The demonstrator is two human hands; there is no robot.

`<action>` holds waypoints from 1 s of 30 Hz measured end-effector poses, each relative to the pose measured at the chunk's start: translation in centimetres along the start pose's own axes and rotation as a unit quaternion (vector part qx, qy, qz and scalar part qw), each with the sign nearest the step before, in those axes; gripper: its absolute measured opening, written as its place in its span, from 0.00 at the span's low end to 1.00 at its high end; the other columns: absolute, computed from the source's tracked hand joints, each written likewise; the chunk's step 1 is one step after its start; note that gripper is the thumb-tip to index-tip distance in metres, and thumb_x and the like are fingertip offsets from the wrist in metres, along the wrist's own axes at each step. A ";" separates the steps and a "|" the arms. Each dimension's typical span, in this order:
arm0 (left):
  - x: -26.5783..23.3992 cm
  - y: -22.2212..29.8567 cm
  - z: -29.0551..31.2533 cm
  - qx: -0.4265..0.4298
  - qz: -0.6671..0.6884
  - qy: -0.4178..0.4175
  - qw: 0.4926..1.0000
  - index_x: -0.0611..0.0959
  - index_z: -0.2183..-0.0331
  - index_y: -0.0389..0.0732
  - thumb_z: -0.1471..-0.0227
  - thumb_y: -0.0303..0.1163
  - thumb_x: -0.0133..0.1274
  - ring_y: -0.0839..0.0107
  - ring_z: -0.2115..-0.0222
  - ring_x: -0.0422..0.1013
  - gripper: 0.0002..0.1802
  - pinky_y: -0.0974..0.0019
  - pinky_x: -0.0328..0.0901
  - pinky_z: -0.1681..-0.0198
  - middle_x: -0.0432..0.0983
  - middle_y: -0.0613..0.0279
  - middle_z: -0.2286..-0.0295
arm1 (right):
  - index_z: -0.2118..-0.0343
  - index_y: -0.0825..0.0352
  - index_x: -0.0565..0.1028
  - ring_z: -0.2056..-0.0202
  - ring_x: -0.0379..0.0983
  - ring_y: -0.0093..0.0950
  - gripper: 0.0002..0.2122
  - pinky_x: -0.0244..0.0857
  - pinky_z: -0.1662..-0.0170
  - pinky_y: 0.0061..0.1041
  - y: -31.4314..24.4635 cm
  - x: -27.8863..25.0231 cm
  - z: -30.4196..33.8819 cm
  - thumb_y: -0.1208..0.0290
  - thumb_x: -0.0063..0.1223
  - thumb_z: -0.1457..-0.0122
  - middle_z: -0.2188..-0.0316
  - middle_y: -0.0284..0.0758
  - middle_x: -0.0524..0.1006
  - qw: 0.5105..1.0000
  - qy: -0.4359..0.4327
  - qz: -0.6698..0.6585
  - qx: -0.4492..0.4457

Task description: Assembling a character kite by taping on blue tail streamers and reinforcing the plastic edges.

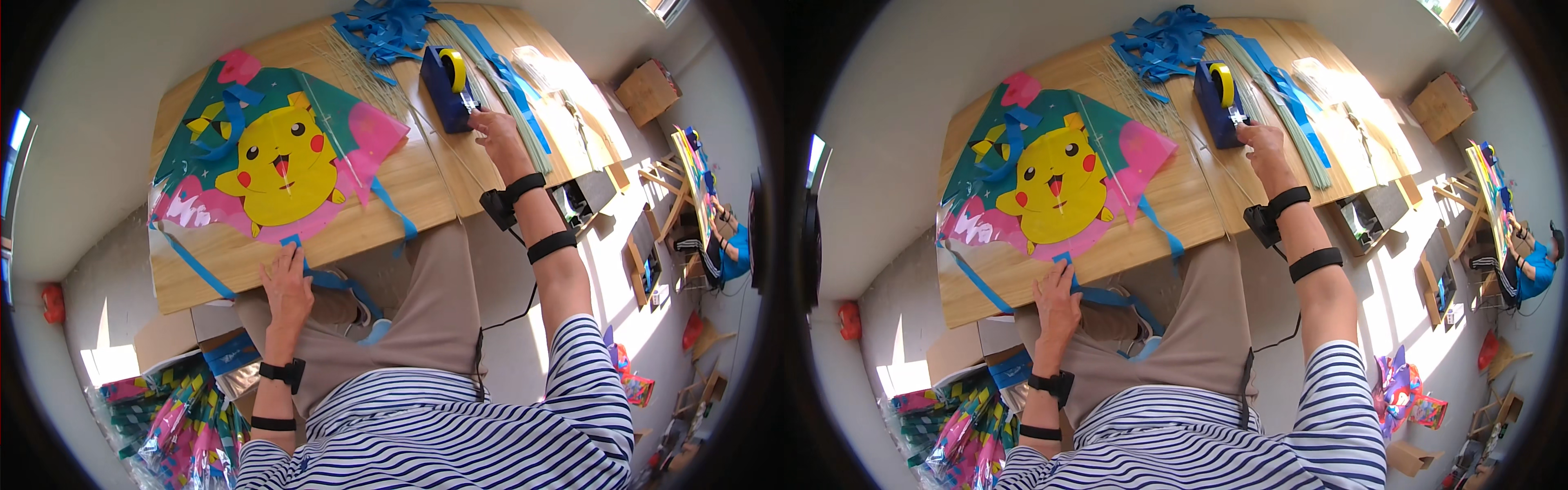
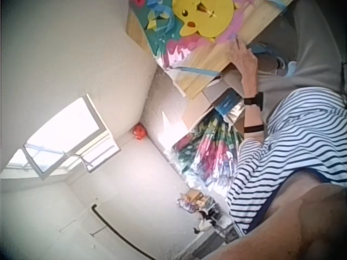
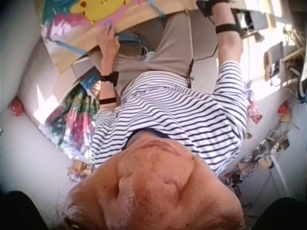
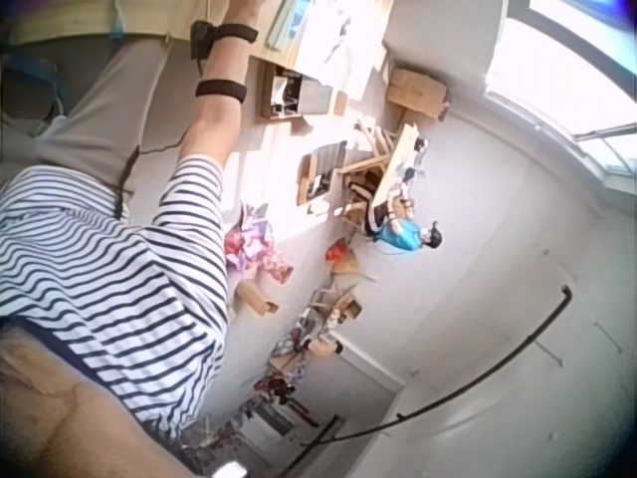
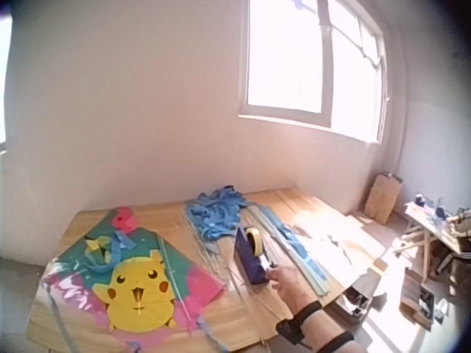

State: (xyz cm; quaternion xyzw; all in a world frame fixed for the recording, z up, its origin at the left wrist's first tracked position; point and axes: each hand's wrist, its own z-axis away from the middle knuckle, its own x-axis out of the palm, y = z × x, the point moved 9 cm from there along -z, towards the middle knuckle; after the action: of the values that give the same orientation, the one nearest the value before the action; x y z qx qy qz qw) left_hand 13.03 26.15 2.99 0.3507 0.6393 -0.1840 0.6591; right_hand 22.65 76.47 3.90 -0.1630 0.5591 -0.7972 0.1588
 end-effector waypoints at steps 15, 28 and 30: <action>-0.3 0.0 0.1 -0.014 0.022 0.003 1.000 0.73 0.43 0.42 0.55 0.26 0.62 0.56 0.39 0.59 0.34 0.35 0.45 0.36 0.64 0.60 0.41 | 0.54 0.71 0.72 0.60 0.73 0.36 0.15 0.71 0.45 0.46 4.8 1.2 4.1 0.71 0.60 0.40 0.62 0.43 0.69 0.896 -0.086 -0.420 0.118; 0.0 -0.1 0.1 -0.006 0.016 0.001 1.000 0.73 0.43 0.40 0.55 0.28 0.63 0.57 0.39 0.58 0.36 0.33 0.46 0.37 0.62 0.60 0.41 | 0.64 0.69 0.73 0.73 0.73 0.27 0.08 0.73 0.51 0.37 6.1 0.1 3.5 0.75 0.61 0.43 0.68 0.36 0.72 0.917 -0.008 -0.370 0.146; -0.1 -0.1 0.0 -0.007 0.016 0.000 1.000 0.73 0.43 0.40 0.55 0.28 0.64 0.57 0.39 0.58 0.36 0.33 0.46 0.37 0.62 0.60 0.40 | 0.65 0.69 0.73 0.72 0.74 0.27 0.08 0.72 0.51 0.38 5.7 0.6 2.8 0.75 0.62 0.43 0.68 0.36 0.72 0.917 -0.006 -0.371 0.149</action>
State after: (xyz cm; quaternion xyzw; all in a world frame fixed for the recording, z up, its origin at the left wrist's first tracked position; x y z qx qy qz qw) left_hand 12.92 26.04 3.06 0.3567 0.6347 -0.1691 0.6643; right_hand 23.69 72.00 -0.54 -0.3380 0.3321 -0.8721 -0.1220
